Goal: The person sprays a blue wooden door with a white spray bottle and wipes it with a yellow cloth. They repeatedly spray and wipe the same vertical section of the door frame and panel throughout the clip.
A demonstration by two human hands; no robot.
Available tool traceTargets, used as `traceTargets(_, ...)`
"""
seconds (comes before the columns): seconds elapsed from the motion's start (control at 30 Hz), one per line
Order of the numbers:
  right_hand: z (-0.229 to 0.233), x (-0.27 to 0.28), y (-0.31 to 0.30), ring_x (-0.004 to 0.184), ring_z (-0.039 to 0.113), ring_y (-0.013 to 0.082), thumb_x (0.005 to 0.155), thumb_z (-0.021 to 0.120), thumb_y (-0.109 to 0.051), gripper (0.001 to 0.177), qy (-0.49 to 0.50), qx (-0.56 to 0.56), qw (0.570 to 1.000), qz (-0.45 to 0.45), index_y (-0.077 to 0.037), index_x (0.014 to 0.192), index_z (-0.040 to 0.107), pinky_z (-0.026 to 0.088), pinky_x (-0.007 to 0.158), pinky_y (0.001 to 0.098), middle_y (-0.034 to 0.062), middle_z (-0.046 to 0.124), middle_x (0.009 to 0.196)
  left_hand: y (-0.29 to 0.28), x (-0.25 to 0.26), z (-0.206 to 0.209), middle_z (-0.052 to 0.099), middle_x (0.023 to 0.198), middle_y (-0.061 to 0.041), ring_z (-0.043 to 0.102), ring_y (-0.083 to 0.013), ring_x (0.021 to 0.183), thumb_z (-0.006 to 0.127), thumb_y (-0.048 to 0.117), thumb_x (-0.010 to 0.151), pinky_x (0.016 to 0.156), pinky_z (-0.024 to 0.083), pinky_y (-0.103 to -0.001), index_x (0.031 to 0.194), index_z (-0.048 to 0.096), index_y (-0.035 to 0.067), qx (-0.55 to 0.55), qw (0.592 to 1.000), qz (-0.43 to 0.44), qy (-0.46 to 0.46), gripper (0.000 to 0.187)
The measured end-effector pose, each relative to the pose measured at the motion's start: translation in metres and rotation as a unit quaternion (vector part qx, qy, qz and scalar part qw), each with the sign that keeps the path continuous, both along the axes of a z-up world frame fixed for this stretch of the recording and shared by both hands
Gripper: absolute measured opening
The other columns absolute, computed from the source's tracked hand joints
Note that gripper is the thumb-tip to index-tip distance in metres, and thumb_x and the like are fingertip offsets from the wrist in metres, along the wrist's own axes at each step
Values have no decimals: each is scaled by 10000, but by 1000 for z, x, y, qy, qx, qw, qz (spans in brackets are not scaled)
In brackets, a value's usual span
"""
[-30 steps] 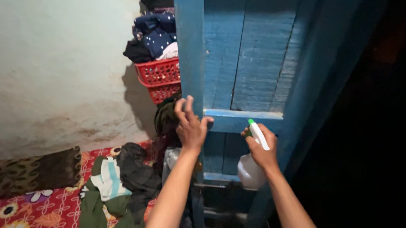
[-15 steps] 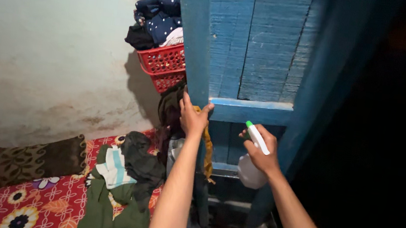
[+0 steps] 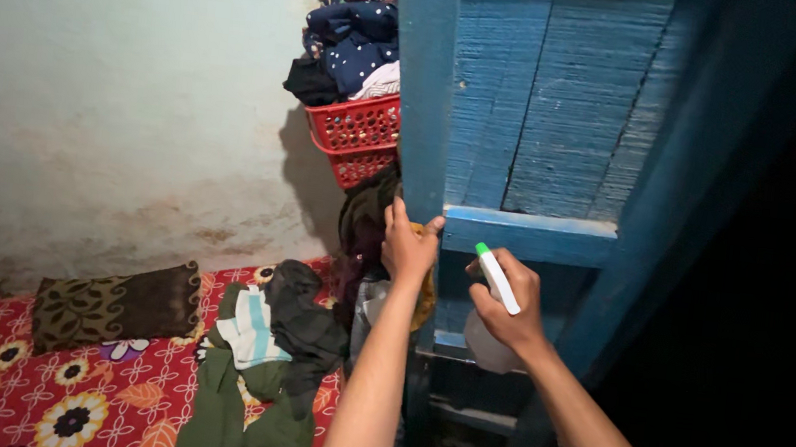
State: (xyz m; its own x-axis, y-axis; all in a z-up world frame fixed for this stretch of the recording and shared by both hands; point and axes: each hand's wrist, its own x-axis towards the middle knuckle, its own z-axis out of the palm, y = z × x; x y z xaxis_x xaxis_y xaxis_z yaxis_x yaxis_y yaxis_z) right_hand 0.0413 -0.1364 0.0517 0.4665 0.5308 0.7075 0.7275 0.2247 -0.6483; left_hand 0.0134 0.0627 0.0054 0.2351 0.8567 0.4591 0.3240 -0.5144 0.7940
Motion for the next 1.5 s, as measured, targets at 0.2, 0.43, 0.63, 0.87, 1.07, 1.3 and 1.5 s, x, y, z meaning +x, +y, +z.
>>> traceTargets(0.2,-11,2,11,687,731,239,722,645,-63,183,16,-19,999,-25,7,887,682,563,670,330,143,718,762,-2,-1,2,526,1438,-95,616,-442,1158,801,500,795,880,515,-546,1488,411,89,-6,1000,-2,4,895)
traceTargets(0.43,-12,-5,5,816,762,231,723,632,-64,239,-11,35,999,-5,22,942,671,582,752,324,137,749,877,-7,-6,9,520,1452,-93,623,-451,1140,794,482,793,866,519,-546,1491,398,96,-5,1000,-9,-3,890)
traceTargets(0.63,-22,-7,-15,872,775,213,731,590,-22,294,26,47,998,-16,50,1005,672,603,820,319,137,768,937,-2,-3,3,505,1465,-100,617,-464,1128,798,516,792,865,515,-556,1488,387,90,-5,1000,-5,9,914)
traceTargets(0.87,-61,-12,-43,982,721,237,722,536,20,340,78,121,987,72,80,1043,628,557,1001,368,165,716,988,1,-2,-2,521,1445,-104,619,-467,1137,780,540,789,861,518,-563,1495,393,98,15,1000,-4,-1,918)
traceTargets(1.07,-81,-5,-61,931,725,250,703,501,31,342,134,106,983,68,85,1014,634,597,996,419,157,690,948,1,-3,-1,511,1470,-116,617,-471,1141,778,550,797,876,519,-560,1499,379,92,9,1000,-9,7,928)
traceTargets(1.3,-81,-15,-72,984,677,276,697,488,34,370,129,136,975,124,108,1046,590,541,1036,437,188,664,981,1,-3,-2,486,1487,-127,611,-458,1162,790,527,787,885,514,-555,1511,371,89,6,1000,-11,1,944)
traceTargets(1.5,-82,-21,-77,916,714,291,655,483,2,387,140,85,983,87,109,1003,616,577,1038,475,198,667,923,0,-5,1,506,1468,-116,613,-456,1167,790,510,788,898,515,-550,1514,372,72,-3,1000,-13,12,945)
